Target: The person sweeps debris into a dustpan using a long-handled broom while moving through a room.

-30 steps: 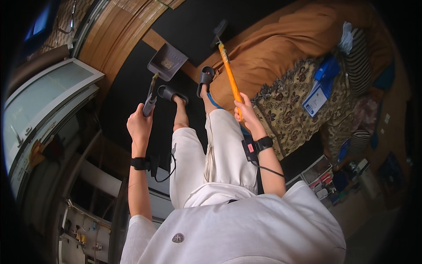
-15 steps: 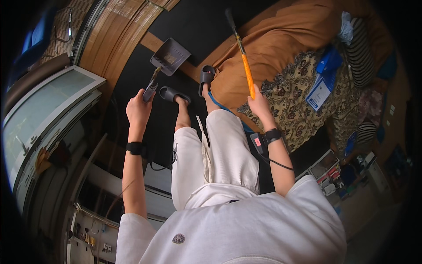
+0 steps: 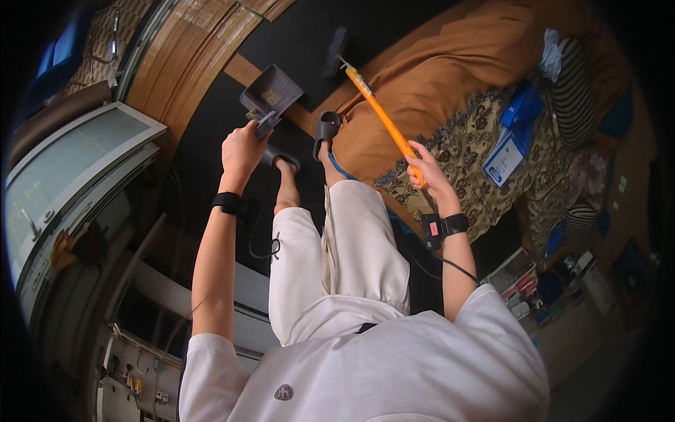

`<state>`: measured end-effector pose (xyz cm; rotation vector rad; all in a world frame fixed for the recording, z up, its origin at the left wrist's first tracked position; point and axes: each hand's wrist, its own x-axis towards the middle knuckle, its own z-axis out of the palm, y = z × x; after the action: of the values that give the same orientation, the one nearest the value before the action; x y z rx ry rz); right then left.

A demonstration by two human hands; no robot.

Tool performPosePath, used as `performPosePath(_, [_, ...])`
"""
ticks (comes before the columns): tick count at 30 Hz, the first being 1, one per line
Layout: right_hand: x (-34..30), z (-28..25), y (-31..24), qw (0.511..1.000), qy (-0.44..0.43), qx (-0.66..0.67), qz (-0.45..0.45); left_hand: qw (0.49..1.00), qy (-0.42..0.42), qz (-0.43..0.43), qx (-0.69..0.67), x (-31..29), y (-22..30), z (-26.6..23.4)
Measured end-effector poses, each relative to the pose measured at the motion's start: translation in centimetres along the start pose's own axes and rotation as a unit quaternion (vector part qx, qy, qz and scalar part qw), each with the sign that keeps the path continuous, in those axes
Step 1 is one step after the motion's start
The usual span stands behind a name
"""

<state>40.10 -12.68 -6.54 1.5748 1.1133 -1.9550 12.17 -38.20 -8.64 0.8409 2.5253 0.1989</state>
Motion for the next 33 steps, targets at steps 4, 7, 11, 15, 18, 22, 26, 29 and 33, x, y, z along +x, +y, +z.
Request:
performPosePath(4, [1.6, -2.1, -1.9, 0.996, 0.048, -0.045, -0.055, 1.000, -0.010, 0.009, 0.013, 0.6, 0.3, 0.1])
performPosePath(7, [4.4, -4.1, -3.7, 0.971, 0.108, -0.196, -0.083, 1.000, -0.016, -0.001, 0.014, 1.0, 0.6, 0.0])
performPosePath(11, [9.6, -6.2, -5.1, 0.858, 0.224, -0.434, -0.157, 1.000, -0.015, 0.006, 0.010, 1.1, 0.7, -0.2])
performPosePath(15, [12.8, -6.9, -4.4, 0.827, 0.240, -0.499, -0.098, 1.000, -0.007, 0.015, 0.017, 1.2, 0.6, -0.4])
performPosePath(18, [11.9, -5.2, -1.5, 0.802, 0.218, -0.524, -0.188, 1.000, -0.004, 0.014, 0.017, 1.2, 0.6, -0.4])
performPosePath(22, [6.8, 0.3, 4.0, 0.864, 0.153, -0.471, -0.095, 1.000, -0.012, 0.009, 0.013, 1.4, 0.8, -0.4])
performPosePath(26, [3.9, 4.4, 5.4, 0.919, 0.090, -0.375, -0.084, 1.000, -0.019, 0.005, 0.018, 1.6, 1.3, -0.4])
performPosePath(29, [3.0, 4.7, 4.7, 0.980, 0.020, -0.197, -0.039, 0.999, -0.028, 0.001, 0.024, 1.6, 1.6, -0.3])
performPosePath(33, [1.9, 1.5, 3.0, 0.998, -0.045, -0.045, -0.029, 0.999, -0.014, 0.022, 0.024, 1.6, 1.9, -0.2])
